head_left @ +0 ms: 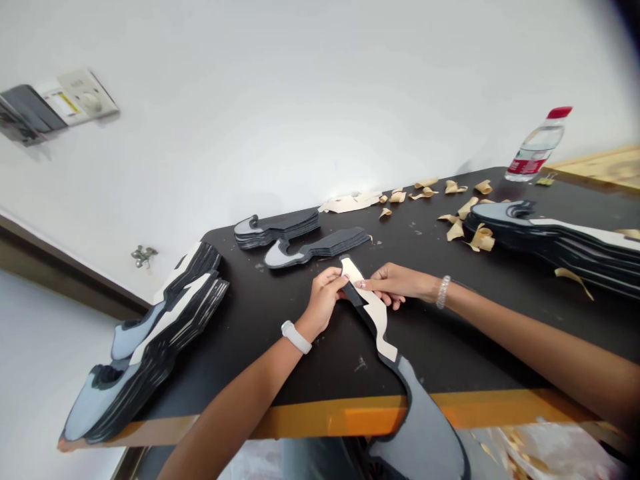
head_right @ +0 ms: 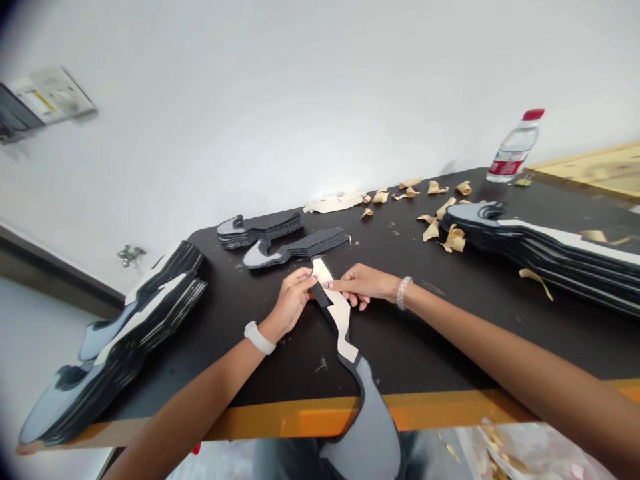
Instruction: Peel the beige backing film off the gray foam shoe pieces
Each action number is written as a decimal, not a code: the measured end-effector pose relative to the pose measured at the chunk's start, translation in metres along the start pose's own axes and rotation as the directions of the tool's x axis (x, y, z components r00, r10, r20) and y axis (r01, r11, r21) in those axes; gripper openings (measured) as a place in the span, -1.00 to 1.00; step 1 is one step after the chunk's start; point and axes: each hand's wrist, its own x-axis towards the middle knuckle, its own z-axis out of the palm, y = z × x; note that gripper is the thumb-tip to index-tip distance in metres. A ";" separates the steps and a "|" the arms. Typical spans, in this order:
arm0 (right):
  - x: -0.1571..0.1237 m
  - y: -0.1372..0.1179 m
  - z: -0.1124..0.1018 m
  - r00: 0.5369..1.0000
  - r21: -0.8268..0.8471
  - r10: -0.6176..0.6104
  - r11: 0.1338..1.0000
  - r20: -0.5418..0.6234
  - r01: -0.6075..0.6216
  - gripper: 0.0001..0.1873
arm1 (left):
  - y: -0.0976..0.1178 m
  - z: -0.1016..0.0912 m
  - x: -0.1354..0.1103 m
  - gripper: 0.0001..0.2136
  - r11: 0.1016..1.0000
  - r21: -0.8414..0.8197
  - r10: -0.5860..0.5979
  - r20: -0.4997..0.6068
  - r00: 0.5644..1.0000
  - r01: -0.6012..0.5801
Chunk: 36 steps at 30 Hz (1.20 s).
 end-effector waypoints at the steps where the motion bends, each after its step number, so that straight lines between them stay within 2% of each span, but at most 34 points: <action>1: 0.000 0.000 -0.001 1.000 0.003 -0.009 1.000 0.009 0.009 -0.45 | 0.000 0.000 0.000 -0.79 1.000 0.000 0.000 0.001 1.000 0.000; 8: -0.004 -0.003 -0.005 0.998 -0.011 -0.032 0.999 0.057 0.033 -0.48 | 0.002 0.003 -0.002 -0.77 0.995 0.099 0.020 0.052 0.998 -0.025; 14: -0.003 -0.002 -0.007 0.993 0.020 -0.066 0.998 0.094 0.064 -0.48 | 0.005 0.002 -0.006 -0.82 0.969 0.227 0.062 0.171 0.983 -0.100; 21: -0.002 0.001 -0.009 0.995 0.092 -0.069 0.994 0.072 0.062 -0.49 | 0.009 0.004 -0.010 -0.71 0.970 0.231 0.020 0.250 0.968 -0.079; 25: -0.001 0.002 -0.009 0.995 0.104 -0.077 0.992 0.063 0.070 -0.49 | 0.011 0.005 -0.010 -0.68 0.975 0.219 -0.021 0.259 0.966 -0.038; 30: 0.000 0.002 -0.008 0.997 0.111 -0.078 0.991 0.025 0.074 -0.47 | 0.010 0.004 -0.009 -0.67 0.968 0.250 -0.056 0.220 0.974 -0.001; 36: -0.002 0.001 -0.010 0.995 0.101 -0.087 0.991 0.046 0.082 -0.48 | 0.010 0.007 -0.009 -0.73 0.965 0.260 -0.061 0.165 0.984 0.017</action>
